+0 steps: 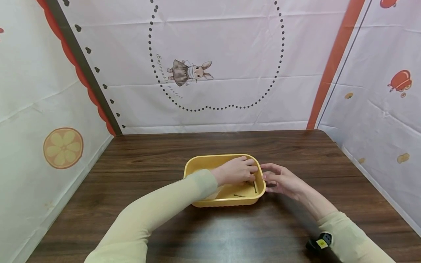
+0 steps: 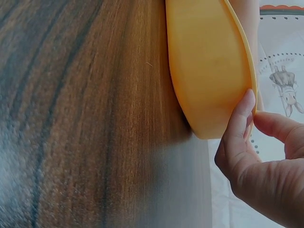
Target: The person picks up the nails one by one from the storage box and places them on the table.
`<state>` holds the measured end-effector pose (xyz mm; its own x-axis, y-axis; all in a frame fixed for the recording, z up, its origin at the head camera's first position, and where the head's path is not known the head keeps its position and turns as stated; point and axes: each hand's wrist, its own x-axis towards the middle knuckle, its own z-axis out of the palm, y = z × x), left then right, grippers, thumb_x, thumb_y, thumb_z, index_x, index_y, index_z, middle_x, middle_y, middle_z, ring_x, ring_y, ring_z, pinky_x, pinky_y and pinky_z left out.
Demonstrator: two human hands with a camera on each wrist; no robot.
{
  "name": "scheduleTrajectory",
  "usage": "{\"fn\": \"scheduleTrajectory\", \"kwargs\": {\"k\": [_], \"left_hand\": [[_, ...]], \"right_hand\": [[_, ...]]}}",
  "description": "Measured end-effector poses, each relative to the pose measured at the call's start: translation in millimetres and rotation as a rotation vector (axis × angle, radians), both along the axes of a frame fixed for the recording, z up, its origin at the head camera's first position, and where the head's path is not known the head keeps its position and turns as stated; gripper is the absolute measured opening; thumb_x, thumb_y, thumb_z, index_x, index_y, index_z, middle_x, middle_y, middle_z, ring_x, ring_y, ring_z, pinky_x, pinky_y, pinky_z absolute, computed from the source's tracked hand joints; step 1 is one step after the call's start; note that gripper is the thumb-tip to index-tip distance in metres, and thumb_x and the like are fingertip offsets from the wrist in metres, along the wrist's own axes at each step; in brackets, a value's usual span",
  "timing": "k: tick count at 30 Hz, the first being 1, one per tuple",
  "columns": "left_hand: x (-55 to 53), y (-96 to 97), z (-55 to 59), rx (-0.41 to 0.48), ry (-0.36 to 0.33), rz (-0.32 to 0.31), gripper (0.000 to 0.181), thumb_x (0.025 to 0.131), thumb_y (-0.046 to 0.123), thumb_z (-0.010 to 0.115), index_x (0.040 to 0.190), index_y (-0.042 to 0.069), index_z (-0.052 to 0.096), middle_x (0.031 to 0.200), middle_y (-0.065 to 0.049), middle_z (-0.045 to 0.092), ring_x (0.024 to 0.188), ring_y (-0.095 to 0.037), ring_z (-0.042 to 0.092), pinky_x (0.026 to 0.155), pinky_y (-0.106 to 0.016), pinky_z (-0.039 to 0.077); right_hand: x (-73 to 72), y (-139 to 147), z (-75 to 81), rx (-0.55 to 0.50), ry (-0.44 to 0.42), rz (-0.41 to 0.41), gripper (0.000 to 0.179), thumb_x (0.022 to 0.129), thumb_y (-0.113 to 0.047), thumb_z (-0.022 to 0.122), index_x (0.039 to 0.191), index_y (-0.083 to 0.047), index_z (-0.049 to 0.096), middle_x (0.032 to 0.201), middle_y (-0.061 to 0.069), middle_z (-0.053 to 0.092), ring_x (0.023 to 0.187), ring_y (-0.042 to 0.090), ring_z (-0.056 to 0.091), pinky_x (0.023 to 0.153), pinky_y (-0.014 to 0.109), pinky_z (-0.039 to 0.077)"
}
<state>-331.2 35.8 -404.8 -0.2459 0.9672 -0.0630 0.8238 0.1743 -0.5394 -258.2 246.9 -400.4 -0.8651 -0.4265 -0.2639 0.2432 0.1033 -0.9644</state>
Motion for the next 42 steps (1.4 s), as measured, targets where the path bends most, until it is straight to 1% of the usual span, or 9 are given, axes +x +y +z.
{"fn": "scheduleTrajectory", "kwargs": {"k": [7, 12, 15, 19, 22, 26, 29, 37, 42], "left_hand": [[0.7, -3.3, 3.2, 0.02, 0.001, -0.006, 0.02, 0.094, 0.04, 0.061, 0.112, 0.038, 0.07, 0.123, 0.01, 0.06, 0.122, -0.015, 0.049, 0.098, -0.03, 0.043], [0.1, -5.9, 4.9, 0.038, -0.006, 0.002, 0.022, 0.091, 0.048, 0.064, 0.11, 0.037, 0.07, 0.124, 0.009, 0.06, 0.123, -0.015, 0.049, 0.101, -0.032, 0.043], [0.1, -7.7, 6.8, 0.034, -0.012, 0.016, 0.026, 0.09, 0.051, 0.064, 0.111, 0.037, 0.069, 0.124, 0.009, 0.059, 0.123, -0.015, 0.048, 0.1, -0.031, 0.043], [-0.2, -10.3, 9.4, 0.041, -0.011, 0.035, 0.027, 0.091, 0.055, 0.059, 0.11, 0.038, 0.069, 0.122, 0.01, 0.059, 0.121, -0.015, 0.048, 0.093, -0.031, 0.042], [-0.9, -12.4, 11.8, 0.06, 0.01, 0.043, 0.022, 0.092, 0.051, 0.061, 0.108, 0.039, 0.069, 0.119, 0.011, 0.06, 0.116, -0.015, 0.048, 0.088, -0.031, 0.04], [-1.5, -15.5, 15.5, 0.094, 0.05, 0.037, 0.013, 0.09, 0.038, 0.064, 0.102, 0.039, 0.07, 0.113, 0.012, 0.06, 0.109, -0.015, 0.049, 0.084, -0.03, 0.038], [-1.5, -17.8, 18.7, 0.117, 0.067, 0.026, 0.01, 0.089, 0.036, 0.063, 0.097, 0.038, 0.07, 0.108, 0.012, 0.061, 0.105, -0.015, 0.05, 0.082, -0.031, 0.039], [-2.3, -21.5, 32.1, 0.145, 0.059, 0.072, 0.016, 0.087, 0.031, 0.065, 0.101, 0.038, 0.069, 0.107, 0.011, 0.06, 0.103, -0.015, 0.049, 0.084, -0.033, 0.04], [-2.4, -27.1, 41.0, 0.195, 0.066, 0.073, 0.014, 0.087, 0.028, 0.064, 0.098, 0.036, 0.068, 0.104, 0.008, 0.059, 0.099, -0.016, 0.049, 0.083, -0.033, 0.039]], "right_hand": [[-0.3, -1.7, 1.1, 0.009, 0.001, -0.01, 0.057, 0.101, -0.016, 0.052, 0.148, 0.0, 0.024, 0.11, 0.0, 0.057, 0.099, 0.011, 0.062, 0.084, 0.03, 0.059], [0.4, -3.1, 0.8, 0.023, -0.004, -0.023, 0.06, 0.101, -0.016, 0.053, 0.15, 0.001, 0.022, 0.108, 0.0, 0.056, 0.098, 0.012, 0.061, 0.083, 0.03, 0.059], [0.7, -3.4, 0.3, 0.032, -0.006, -0.028, 0.061, 0.101, -0.016, 0.053, 0.15, 0.001, 0.021, 0.108, 0.0, 0.055, 0.098, 0.013, 0.061, 0.083, 0.03, 0.059], [0.5, -3.7, 0.0, 0.037, -0.006, -0.029, 0.061, 0.101, -0.017, 0.053, 0.15, 0.0, 0.022, 0.109, 0.001, 0.055, 0.099, 0.013, 0.06, 0.084, 0.03, 0.059], [0.3, -3.5, 0.1, 0.036, -0.004, -0.027, 0.061, 0.101, -0.017, 0.053, 0.15, 0.0, 0.022, 0.109, 0.001, 0.055, 0.098, 0.012, 0.061, 0.083, 0.03, 0.059], [0.7, -3.5, 0.2, 0.032, -0.001, -0.027, 0.061, 0.101, -0.017, 0.053, 0.15, 0.001, 0.022, 0.109, 0.001, 0.056, 0.096, 0.012, 0.061, 0.082, 0.03, 0.059], [1.3, -3.9, 0.1, 0.032, -0.005, -0.03, 0.061, 0.101, -0.017, 0.054, 0.15, 0.001, 0.022, 0.109, 0.001, 0.056, 0.096, 0.011, 0.061, 0.082, 0.03, 0.059], [2.7, -4.8, 1.1, 0.034, -0.007, -0.031, 0.061, 0.101, -0.019, 0.054, 0.15, 0.001, 0.022, 0.112, 0.001, 0.056, 0.097, 0.011, 0.061, 0.083, 0.029, 0.059], [2.7, -4.9, 2.2, 0.024, -0.004, -0.031, 0.06, 0.101, -0.017, 0.053, 0.149, 0.001, 0.022, 0.108, -0.001, 0.057, 0.096, 0.01, 0.062, 0.082, 0.03, 0.059]]}}
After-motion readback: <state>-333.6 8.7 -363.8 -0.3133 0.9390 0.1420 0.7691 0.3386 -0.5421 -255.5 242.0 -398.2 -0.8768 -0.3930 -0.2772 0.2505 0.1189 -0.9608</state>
